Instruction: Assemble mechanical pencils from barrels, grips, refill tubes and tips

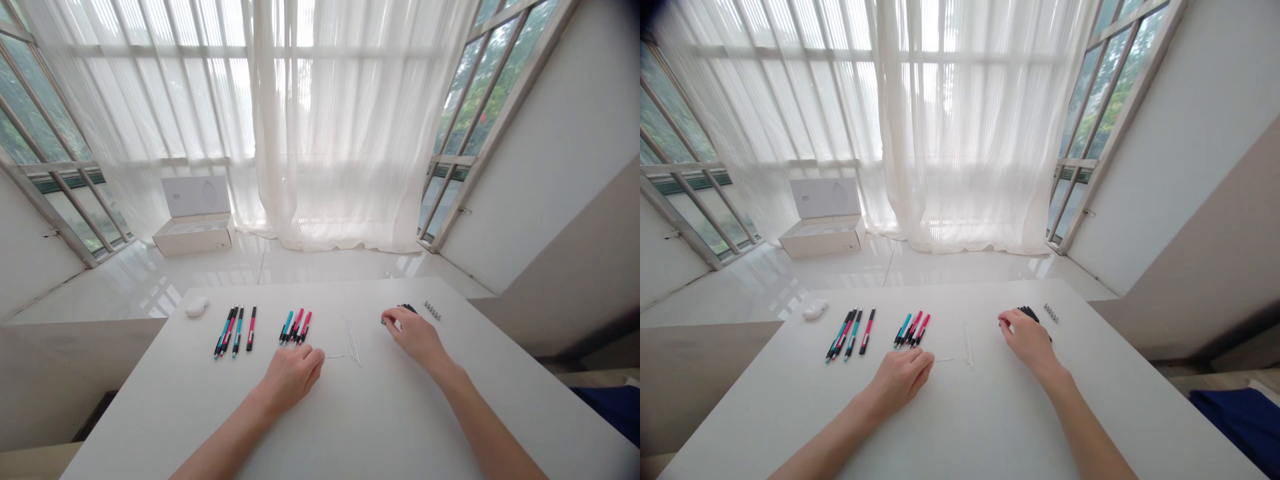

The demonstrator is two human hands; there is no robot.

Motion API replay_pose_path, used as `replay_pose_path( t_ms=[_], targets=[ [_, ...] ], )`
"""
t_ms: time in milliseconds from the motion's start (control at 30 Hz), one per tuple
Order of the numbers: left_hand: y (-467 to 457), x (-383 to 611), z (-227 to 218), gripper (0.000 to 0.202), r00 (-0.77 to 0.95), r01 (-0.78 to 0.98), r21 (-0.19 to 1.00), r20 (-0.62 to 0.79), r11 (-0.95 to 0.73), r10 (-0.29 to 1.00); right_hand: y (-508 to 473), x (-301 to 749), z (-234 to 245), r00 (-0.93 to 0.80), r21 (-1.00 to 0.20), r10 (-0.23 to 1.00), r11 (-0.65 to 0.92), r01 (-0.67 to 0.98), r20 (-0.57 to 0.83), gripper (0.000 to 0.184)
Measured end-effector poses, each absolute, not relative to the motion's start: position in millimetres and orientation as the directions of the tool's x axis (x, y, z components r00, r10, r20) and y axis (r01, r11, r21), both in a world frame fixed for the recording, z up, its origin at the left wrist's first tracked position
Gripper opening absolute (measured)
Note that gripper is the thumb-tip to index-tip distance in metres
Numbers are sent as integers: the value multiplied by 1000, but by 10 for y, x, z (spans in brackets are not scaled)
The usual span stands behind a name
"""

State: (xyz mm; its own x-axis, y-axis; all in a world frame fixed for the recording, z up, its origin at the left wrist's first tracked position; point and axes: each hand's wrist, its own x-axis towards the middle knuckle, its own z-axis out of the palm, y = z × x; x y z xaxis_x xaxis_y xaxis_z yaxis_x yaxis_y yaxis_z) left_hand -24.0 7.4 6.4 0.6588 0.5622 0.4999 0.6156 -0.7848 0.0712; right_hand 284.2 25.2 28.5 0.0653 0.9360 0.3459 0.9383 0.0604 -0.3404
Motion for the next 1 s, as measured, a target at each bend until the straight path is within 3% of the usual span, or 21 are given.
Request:
replay_pose_path(
  t_ms=[133, 333, 667, 800, 900, 1000],
  targets=[
    [74, -240, 62, 21, 659, 618, 64, 501, -784, 560, 259, 3016, 264, 100, -270, 966, -33, 962, 238, 23],
    [72, -243, 61, 22, 659, 612, 66, 508, -788, 555, 262, 2993, 257, 63, -254, 990, -29, 967, 126, 22],
    [77, -240, 51, 22, 653, 611, 77, 514, -788, 556, 265, 2961, 262, 45, -258, 996, -22, 966, 82, 20],
    [81, -232, 47, 22, 637, 630, 82, 513, -772, 575, 218, 2830, 359, -67, -380, 990, 109, 919, 121, 17],
    [83, -231, 45, 21, 638, 635, 77, 509, -769, 578, 132, 2613, 462, -240, -548, 961, 277, 789, 140, 14],
    [86, -237, 42, 21, 646, 635, 73, 496, -769, 581, 39, 2364, 505, -342, -636, 932, 338, 693, 122, 11]
  ],
)
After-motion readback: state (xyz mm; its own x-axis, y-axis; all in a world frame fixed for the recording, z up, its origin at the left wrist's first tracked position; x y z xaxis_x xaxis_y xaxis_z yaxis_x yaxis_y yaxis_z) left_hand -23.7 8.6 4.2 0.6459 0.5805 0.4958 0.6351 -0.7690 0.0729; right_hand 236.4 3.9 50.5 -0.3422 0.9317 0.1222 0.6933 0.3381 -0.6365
